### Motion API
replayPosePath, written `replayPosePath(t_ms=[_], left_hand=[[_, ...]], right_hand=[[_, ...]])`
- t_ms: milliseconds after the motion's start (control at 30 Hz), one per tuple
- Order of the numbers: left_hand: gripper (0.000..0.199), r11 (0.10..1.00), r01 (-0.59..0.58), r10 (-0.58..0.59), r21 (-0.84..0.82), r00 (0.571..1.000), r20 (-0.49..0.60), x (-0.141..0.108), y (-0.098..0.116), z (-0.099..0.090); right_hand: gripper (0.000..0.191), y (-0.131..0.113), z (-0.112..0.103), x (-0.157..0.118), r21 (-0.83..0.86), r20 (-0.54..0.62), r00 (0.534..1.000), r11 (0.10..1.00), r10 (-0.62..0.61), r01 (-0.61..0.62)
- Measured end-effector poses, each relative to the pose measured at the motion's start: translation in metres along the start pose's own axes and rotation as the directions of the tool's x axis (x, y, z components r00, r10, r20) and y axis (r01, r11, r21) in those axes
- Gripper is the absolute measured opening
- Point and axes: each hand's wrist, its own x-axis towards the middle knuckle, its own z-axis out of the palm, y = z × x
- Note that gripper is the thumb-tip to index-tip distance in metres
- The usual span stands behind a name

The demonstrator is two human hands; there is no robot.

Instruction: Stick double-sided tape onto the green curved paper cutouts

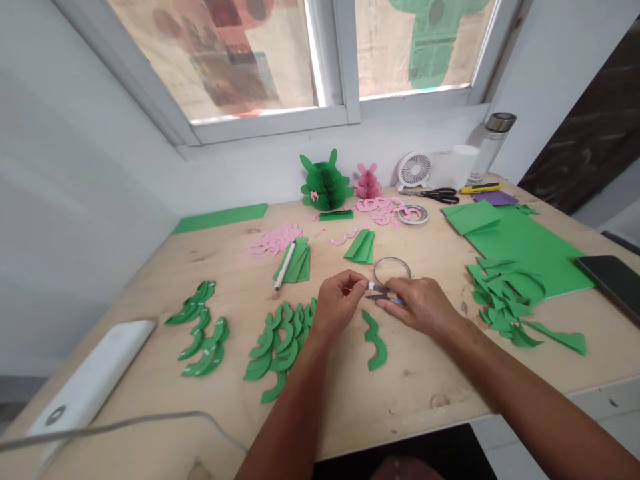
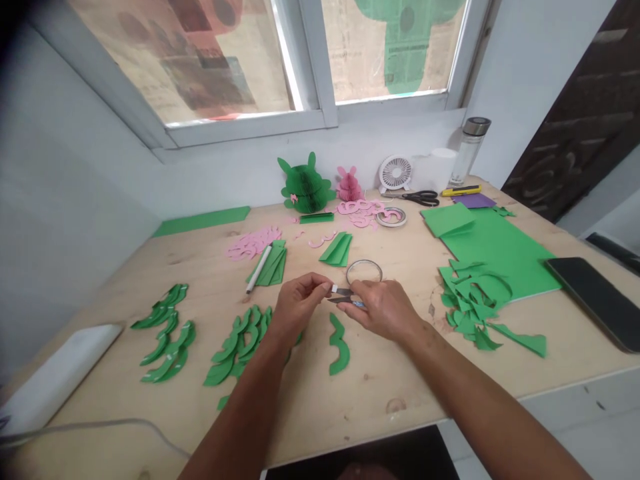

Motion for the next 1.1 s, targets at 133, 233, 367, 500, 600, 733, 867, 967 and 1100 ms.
replayPosePath(t_ms=[133, 233, 367, 500, 600, 733, 867, 967, 1100], left_hand=[[0.016, 1.000, 0.001, -0.002, 0.017, 1.000, 0.028, -0.001, -0.001, -0.001], [0.015, 1.000, 0.013, -0.014, 0.026, 0.999, 0.031, -0.001, -0.002, -0.001], [0.014, 1.000, 0.012, -0.013, 0.028, 1.000, 0.026, -0.002, 0.001, -0.001], [0.012, 0.997, -0.018, 0.017, 0.072, 1.000, 0.018, -0.003, 0.008, 0.000], [0.010, 0.987, -0.066, 0.064, 0.148, 0.998, 0.016, -0.004, 0.011, 0.000], [0.009, 0.971, -0.105, 0.105, 0.217, 0.994, 0.012, -0.005, 0.010, 0.000], [0.009, 0.977, -0.098, 0.102, 0.187, 0.995, -0.015, -0.004, 0.007, 0.002], [0.011, 0.999, -0.051, 0.052, 0.016, 0.997, -0.048, -0.003, 0.005, 0.004], [0.015, 0.960, 0.033, -0.073, -0.278, 0.989, -0.132, -0.001, 0.005, 0.007]], right_hand=[[0.031, 0.001, 0.001, 0.000, -0.027, 0.004, 1.000, 1.000, -0.009, 0.009], [0.032, 0.001, 0.002, -0.001, -0.035, 0.003, 1.000, 0.999, -0.012, 0.012], [0.032, 0.001, 0.003, -0.001, -0.016, 0.000, 1.000, 1.000, -0.008, 0.008], [0.031, 0.000, 0.002, 0.000, -0.009, 0.009, 1.000, 1.000, 0.004, -0.004], [0.031, 0.000, 0.002, 0.000, -0.014, 0.020, 1.000, 1.000, 0.009, -0.008], [0.031, 0.001, 0.002, 0.000, -0.017, 0.025, 1.000, 1.000, 0.013, -0.013], [0.030, 0.001, 0.001, 0.001, 0.014, 0.019, 0.999, 0.999, 0.038, -0.038], [0.030, 0.000, -0.001, 0.002, 0.027, 0.030, 0.998, 0.998, 0.062, -0.063], [0.030, -0.001, -0.003, 0.004, 0.086, 0.043, 0.992, 0.989, 0.120, -0.123]])
